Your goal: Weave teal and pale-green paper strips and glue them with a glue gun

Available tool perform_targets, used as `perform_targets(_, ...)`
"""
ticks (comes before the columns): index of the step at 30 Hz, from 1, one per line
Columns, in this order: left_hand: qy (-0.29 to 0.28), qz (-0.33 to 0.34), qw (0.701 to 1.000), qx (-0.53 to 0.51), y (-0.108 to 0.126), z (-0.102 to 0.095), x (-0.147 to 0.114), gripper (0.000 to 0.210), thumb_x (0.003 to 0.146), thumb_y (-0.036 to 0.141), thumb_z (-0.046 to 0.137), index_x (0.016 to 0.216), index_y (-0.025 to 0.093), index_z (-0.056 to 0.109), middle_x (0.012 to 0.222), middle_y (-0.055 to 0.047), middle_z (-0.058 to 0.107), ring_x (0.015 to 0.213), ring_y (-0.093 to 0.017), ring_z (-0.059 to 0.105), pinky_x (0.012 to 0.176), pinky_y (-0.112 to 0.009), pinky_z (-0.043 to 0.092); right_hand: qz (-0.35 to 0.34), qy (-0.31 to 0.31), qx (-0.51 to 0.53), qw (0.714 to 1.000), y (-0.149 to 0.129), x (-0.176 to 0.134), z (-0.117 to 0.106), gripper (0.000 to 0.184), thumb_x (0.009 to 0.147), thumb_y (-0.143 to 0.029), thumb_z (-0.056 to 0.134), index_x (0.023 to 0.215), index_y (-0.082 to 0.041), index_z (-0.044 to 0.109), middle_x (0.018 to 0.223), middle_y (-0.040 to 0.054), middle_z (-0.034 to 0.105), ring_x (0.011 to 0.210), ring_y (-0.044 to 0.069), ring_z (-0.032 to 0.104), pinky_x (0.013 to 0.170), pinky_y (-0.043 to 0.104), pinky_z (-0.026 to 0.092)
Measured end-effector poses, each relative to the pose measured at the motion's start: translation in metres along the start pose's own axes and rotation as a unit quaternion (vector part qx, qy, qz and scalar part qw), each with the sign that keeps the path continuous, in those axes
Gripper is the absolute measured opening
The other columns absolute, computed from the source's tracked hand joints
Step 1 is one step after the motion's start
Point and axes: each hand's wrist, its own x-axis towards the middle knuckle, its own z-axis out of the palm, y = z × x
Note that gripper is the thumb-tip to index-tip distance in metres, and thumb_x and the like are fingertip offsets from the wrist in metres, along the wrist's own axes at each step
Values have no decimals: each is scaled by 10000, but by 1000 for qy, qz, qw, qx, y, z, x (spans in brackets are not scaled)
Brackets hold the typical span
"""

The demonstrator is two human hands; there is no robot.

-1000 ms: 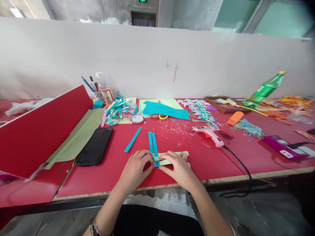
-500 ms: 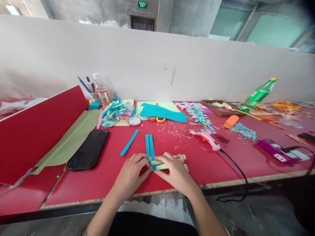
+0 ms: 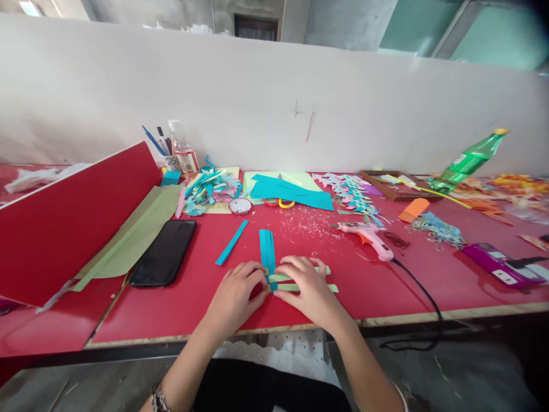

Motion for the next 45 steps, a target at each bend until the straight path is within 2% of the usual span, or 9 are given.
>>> perform_targets(11,4,0,1000,3,2,-1,0,31,776,185,508,776,208,529,988,-22,555,921,-180,522,763,-312,424,-2,-7,32,999,2,-2,-2,209,763,-369,546,949,-274,550,1103,13,562,1009,203,493,905,423,254)
perform_targets(19,1,3,1000,-1,1,-2,0,48,766,161,503,776,203,524,995,-28,548,921,-182,518,773,-320,424,11,-24,59,998,0,-3,-5,372,774,-330,531,1135,-302,449,1075,27,581,1031,200,489,942,442,247)
perform_targets(25,1,4,1000,-2,2,-2,0,65,760,145,502,781,203,522,992,-28,549,927,-182,514,776,-317,421,9,-34,80,996,-2,-1,-4,309,784,-297,526,1090,-304,486,1125,18,566,1057,203,469,957,457,222)
perform_targets(31,-2,1,1000,0,2,-2,0,77,749,132,517,774,204,519,985,-23,552,930,-183,512,777,-311,416,-4,-37,58,998,-1,0,-2,217,788,-309,525,1005,-299,537,1174,-10,538,1056,195,460,934,449,242)
perform_targets(37,1,-4,1000,11,4,-3,1,77,747,133,511,772,203,530,905,-20,563,873,-179,521,738,-298,426,-8,-30,43,999,-1,-1,0,216,788,-309,520,1002,-290,545,1171,1,540,1051,192,465,909,429,276)
perform_targets(45,8,3,999,31,6,-3,1,70,765,140,504,763,203,534,907,-21,568,868,-178,524,740,-298,428,-1,-29,44,999,4,-4,-6,198,791,-323,510,979,-302,567,1137,3,559,1043,187,501,944,444,237)
